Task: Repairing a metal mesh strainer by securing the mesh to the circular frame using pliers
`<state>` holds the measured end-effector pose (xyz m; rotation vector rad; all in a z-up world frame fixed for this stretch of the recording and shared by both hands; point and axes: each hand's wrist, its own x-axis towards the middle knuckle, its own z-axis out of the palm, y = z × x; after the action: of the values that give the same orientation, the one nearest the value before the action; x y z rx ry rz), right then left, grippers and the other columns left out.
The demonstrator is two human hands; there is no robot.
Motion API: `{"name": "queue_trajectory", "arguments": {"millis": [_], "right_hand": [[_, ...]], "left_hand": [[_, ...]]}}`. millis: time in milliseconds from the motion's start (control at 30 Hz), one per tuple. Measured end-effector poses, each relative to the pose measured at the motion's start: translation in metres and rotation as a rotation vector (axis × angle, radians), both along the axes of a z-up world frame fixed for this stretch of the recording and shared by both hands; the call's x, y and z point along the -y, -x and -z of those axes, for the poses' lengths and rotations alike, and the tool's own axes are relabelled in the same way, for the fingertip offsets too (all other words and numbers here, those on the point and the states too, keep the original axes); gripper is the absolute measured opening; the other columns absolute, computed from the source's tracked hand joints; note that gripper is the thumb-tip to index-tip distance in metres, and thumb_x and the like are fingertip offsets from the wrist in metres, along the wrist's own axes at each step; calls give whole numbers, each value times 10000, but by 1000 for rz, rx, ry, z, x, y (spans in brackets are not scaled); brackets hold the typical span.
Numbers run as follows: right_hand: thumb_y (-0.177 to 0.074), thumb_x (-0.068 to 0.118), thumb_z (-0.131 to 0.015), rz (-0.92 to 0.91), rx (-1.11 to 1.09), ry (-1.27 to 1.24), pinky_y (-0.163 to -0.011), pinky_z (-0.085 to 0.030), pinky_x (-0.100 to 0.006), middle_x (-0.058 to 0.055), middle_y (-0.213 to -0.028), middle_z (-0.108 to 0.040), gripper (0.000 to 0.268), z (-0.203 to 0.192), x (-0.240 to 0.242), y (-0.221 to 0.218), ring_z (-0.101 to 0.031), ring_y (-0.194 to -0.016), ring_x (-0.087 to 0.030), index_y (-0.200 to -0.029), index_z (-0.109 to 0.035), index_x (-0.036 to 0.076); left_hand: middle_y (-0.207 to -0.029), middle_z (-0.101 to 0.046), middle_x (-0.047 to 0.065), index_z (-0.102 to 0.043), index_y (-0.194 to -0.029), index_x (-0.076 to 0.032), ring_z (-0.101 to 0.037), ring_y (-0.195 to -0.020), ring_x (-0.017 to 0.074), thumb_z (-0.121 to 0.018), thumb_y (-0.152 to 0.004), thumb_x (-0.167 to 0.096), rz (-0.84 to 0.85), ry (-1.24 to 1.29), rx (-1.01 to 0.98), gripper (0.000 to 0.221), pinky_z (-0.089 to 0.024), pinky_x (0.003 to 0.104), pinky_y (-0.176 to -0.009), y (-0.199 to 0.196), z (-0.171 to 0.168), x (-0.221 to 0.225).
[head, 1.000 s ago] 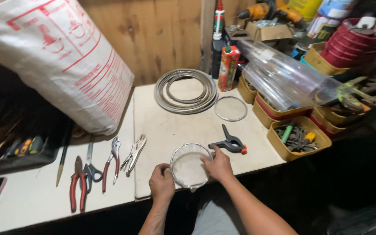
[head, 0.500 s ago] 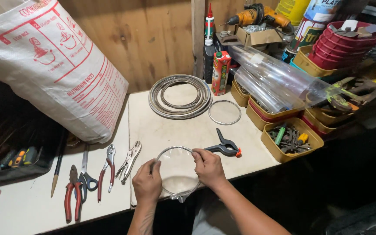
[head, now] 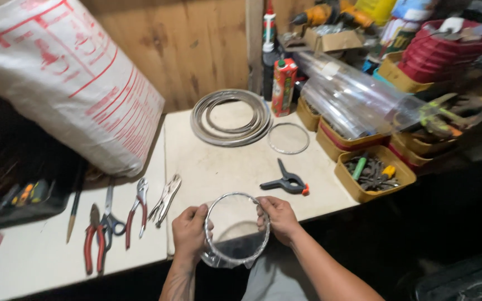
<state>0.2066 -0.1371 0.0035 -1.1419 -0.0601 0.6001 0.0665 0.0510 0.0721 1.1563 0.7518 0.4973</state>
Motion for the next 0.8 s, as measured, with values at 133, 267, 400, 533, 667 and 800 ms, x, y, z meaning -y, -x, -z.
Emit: {"name": "queue_trajectory", "arguments": {"millis": [133, 267, 400, 533, 667, 800], "right_hand": [[-1015, 199, -622, -18, 61, 72, -478, -601, -381, -149, -773, -618, 244, -27, 0, 16, -625, -529, -233, -1087, -679, -28], [-845, 289, -780, -49, 559, 675, -656, -555, -300, -28, -863, -689, 482, -59, 0, 27, -634, -668, -156, -1293, -693, 133], [-893, 428, -733, -56, 836, 815, -528, -425, -362, -33, -704, -706, 298, -78, -4, 41, -498, -407, -180, -958, -689, 140], [-895, 456, -722, -73, 869, 838, -551, -446, -385, -66, -646, -685, 315, -62, -7, 39, -569, -430, -223, -995, -702, 158], [-956, 526, -573, -148, 851, 859, -600, -436, -407, -68, -552, -614, 404, -60, 0, 38, -603, -543, -233, -905, -735, 160], [-975, 578, -480, -191, 776, 899, -669, -462, -376, -27, -611, -672, 559, -68, 0, 33, -664, -672, -204, -741, -732, 137]], "left_hand": [[-525, -585, 197, -649, -801, 3, -473, -352, 199, -738, -939, -182, 34, -27, 51, 248, -386, 319, -299, 4, 10, -9], [-708, -715, 81, -739, -975, -90, -646, -525, 161, -683, -942, -202, 183, -384, -126, 130, -522, 296, -495, 9, 3, -4], [-1150, -754, 16, -704, -1264, -165, -709, -823, 173, -824, -807, -302, 249, -932, -112, 493, -582, 322, -786, 14, 5, 3], [-1084, -778, 34, -757, -1158, -116, -755, -857, 165, -801, -847, -375, 128, -1130, 79, 407, -603, 297, -743, 14, 13, 1], [-833, -772, 49, -761, -992, -144, -737, -727, 229, -707, -907, -439, 191, -1127, -38, 312, -553, 372, -681, 20, 11, 1], [-690, -711, 186, -685, -823, -162, -661, -700, 463, -594, -973, -477, 231, -1099, -283, 360, -450, 543, -635, 18, 25, -1]]}}
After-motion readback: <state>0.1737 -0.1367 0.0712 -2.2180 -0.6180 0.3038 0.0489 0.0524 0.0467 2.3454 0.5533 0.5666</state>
